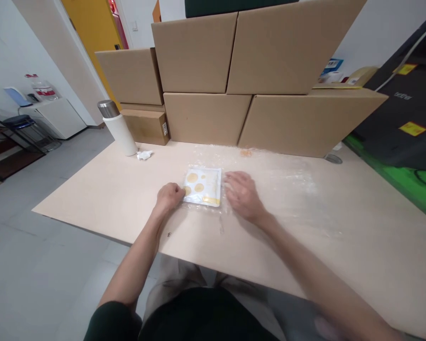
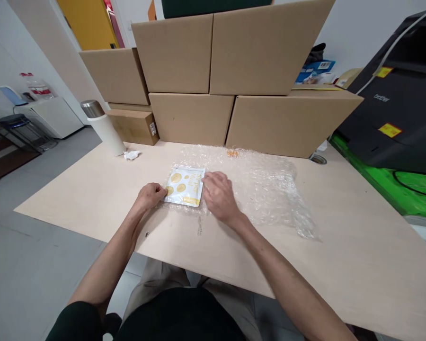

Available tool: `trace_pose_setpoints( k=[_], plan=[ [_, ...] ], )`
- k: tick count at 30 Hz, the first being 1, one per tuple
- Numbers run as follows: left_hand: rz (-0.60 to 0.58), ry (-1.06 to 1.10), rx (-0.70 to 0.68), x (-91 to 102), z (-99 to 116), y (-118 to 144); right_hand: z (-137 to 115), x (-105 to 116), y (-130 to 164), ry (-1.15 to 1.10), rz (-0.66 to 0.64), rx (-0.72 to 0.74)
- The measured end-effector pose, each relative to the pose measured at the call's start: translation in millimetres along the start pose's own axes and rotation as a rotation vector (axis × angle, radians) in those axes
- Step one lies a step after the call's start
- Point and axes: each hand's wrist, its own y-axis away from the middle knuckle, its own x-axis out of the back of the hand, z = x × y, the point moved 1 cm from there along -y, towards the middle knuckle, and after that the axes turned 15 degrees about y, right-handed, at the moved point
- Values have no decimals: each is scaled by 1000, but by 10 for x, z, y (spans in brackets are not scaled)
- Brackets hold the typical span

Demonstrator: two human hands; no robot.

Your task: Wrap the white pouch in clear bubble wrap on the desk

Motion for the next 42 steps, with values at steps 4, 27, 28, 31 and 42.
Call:
trace_pose_setpoints(
  k=[4, 27, 28, 31, 42],
  plan=[
    [-20, -20, -4, -6, -4, 23, -275, -207, 42, -24, -267, 131],
    [-192, 800, -445, -256, 765, 358, -234, 48, 188, -935, -317, -443],
    [-206, 722, -490, -325, 830, 367, -198, 76, 222, -1055, -312, -516],
    [-250, 478, -614, -560, 969, 374, -84, 145, 354, -1317, -264, -721],
    [-261, -154, -779, -1061, 973, 427, 391, 590, 678, -412, -222, -532]
  ],
)
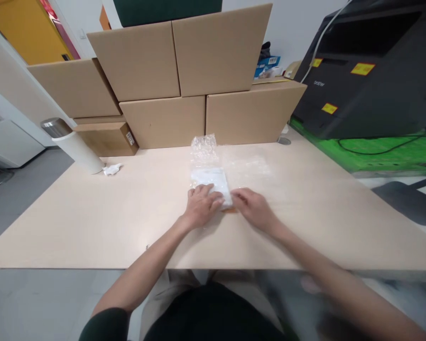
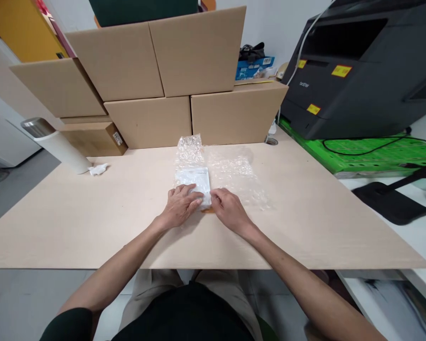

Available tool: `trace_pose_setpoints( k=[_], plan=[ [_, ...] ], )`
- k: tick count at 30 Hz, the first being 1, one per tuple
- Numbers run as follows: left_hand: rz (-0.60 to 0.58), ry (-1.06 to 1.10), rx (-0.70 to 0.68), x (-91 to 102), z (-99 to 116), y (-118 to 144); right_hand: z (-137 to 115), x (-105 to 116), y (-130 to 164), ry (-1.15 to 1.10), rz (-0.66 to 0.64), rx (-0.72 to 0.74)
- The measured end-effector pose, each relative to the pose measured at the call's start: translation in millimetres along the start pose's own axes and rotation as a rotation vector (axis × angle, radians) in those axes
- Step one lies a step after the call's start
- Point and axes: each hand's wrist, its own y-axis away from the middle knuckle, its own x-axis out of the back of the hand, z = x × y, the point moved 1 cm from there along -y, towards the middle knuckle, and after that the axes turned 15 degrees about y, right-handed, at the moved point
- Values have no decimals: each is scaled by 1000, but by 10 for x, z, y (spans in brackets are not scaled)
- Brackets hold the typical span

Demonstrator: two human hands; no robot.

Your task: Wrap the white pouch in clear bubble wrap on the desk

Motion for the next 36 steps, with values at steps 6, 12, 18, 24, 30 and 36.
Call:
trace_pose_setpoints(
  k=[6, 12, 18, 24, 30, 36],
  plan=[
    [74, 32, 43, -9, -38, 27, -70, -256, -300, 283, 22, 263],
    [488, 784, 467, 218, -327, 101, -147, -319, -389, 297, -32, 198],
    [500, 1145, 185, 332, 4, 53, -103, -133, -291, -109, -43, -34],
    [197, 759, -201, -23, 478, -336, 171, 137, -189, -797, -56, -239],
    [-62, 260, -103, -584, 774, -659, 642, 532, 56, -713, 105, -406],
    [19, 37, -61, -900, 943, -707, 1060, 889, 71, 40, 407, -368]
  ],
)
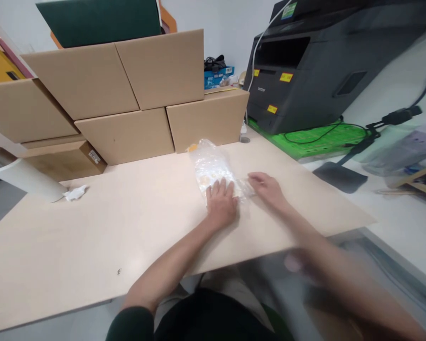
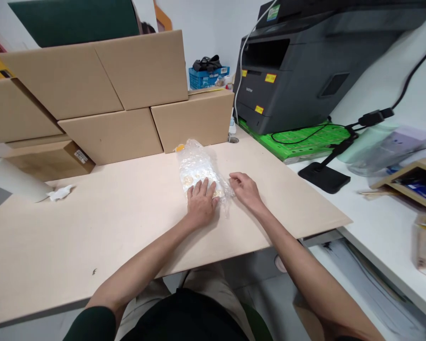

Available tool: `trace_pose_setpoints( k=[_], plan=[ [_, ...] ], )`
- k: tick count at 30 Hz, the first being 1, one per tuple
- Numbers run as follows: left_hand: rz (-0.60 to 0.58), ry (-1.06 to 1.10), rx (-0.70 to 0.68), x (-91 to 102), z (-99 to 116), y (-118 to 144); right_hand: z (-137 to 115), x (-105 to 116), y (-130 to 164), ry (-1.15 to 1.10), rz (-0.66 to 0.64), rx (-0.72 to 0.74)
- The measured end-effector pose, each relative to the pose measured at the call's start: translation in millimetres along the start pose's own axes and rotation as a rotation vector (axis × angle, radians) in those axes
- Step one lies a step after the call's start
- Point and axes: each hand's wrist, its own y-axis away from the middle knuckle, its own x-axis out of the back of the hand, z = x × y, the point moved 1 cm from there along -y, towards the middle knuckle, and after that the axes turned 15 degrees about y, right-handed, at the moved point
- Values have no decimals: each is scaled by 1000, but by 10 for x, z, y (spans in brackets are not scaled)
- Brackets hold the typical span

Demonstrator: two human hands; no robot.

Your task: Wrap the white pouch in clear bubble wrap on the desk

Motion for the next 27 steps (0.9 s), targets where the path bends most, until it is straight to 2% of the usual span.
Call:
trace_pose_setpoints(
  k=[2, 5, 8, 11, 14, 16, 18, 20, 22, 24, 27],
  plan=[
    [24, -15, -6, -40, -6, -7, -32, -61, -147, 98, -39, 3],
    [24, -14, -3, -62, -11, -10, -223, -240, -341, 112, -190, -29],
    [34, 19, 20, -57, 4, 13, -477, -395, -429, -47, -269, -143],
    [65, 102, 12, 34, -10, 50, -668, -445, -372, -257, -382, -260],
    [154, 184, -3, 325, -136, 73, -788, -350, -182, -477, -499, -196],
    [269, 196, 7, 638, -301, 92, -862, -219, -4, -600, -609, -110],
    [305, 260, 1, 981, -502, 142, -949, -61, 174, -635, -710, -18],
    [205, 482, -43, 1280, -688, 241, -1044, 78, 311, -639, -757, 59],
    [40, 858, -41, 1484, -823, 385, -1133, 144, 382, -647, -759, 95],
    [-77, 1196, 12, 1576, -895, 542, -1204, 99, 388, -667, -736, 87],
    [-91, 1515, 74, 1544, -933, 706, -1276, -165, 326, -732, -674, 2]
  ],
)
